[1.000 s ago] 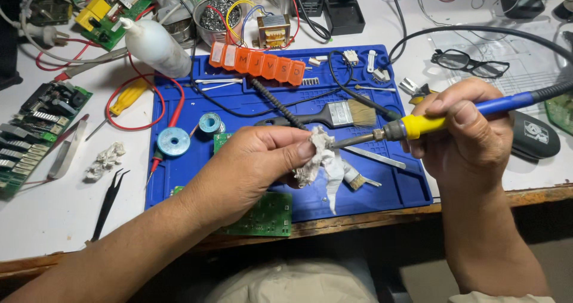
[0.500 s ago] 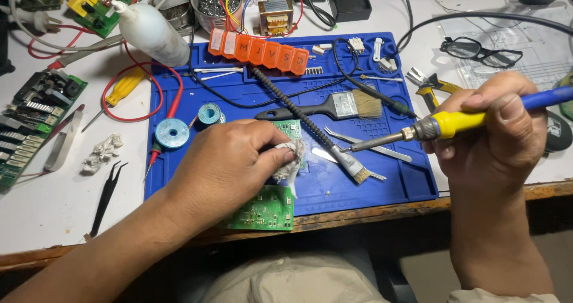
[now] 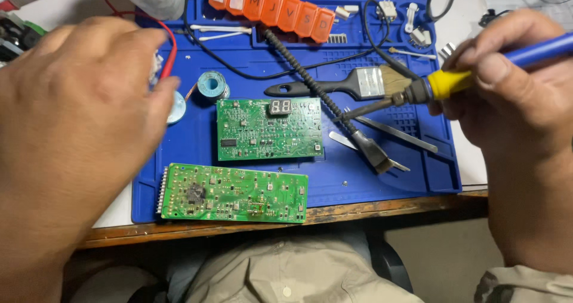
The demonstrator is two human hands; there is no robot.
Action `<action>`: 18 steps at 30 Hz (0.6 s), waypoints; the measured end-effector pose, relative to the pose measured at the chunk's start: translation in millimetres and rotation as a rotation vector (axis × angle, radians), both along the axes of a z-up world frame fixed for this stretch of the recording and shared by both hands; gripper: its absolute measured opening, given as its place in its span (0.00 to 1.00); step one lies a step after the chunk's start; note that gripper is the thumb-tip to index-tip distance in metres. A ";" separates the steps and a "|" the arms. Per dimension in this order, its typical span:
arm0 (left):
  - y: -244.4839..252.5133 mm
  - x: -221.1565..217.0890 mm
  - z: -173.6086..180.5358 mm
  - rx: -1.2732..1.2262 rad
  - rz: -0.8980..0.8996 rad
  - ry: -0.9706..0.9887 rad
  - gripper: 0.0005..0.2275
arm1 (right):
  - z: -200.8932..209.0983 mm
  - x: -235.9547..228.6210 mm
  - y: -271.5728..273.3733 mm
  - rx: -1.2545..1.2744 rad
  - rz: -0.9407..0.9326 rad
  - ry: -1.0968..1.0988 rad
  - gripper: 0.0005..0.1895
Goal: The person cleans a green circuit board with a brush, then uses a soldering iron to apply solder to specific points on the board. The person handles the board and tools while seated.
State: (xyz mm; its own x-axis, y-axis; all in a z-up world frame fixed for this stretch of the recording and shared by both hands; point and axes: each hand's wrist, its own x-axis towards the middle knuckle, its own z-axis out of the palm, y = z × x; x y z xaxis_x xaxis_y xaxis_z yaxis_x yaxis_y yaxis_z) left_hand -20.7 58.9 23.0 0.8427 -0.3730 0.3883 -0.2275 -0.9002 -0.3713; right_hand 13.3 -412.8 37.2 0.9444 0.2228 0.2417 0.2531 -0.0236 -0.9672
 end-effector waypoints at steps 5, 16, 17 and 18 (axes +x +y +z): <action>-65.3 21.7 -5.9 -0.391 -0.560 0.325 0.37 | -2.9 39.0 25.8 -0.111 0.016 0.079 0.17; -76.3 18.0 -36.7 -0.457 -0.637 0.365 0.52 | -43.1 34.3 -17.4 -0.263 0.011 0.010 0.24; -76.2 17.3 -37.8 -0.457 -0.639 0.370 0.52 | -48.1 35.6 -17.0 -0.261 0.008 0.014 0.24; -76.5 15.4 -39.2 -0.459 -0.627 0.390 0.51 | -53.1 35.5 -17.1 -0.236 -0.002 0.015 0.23</action>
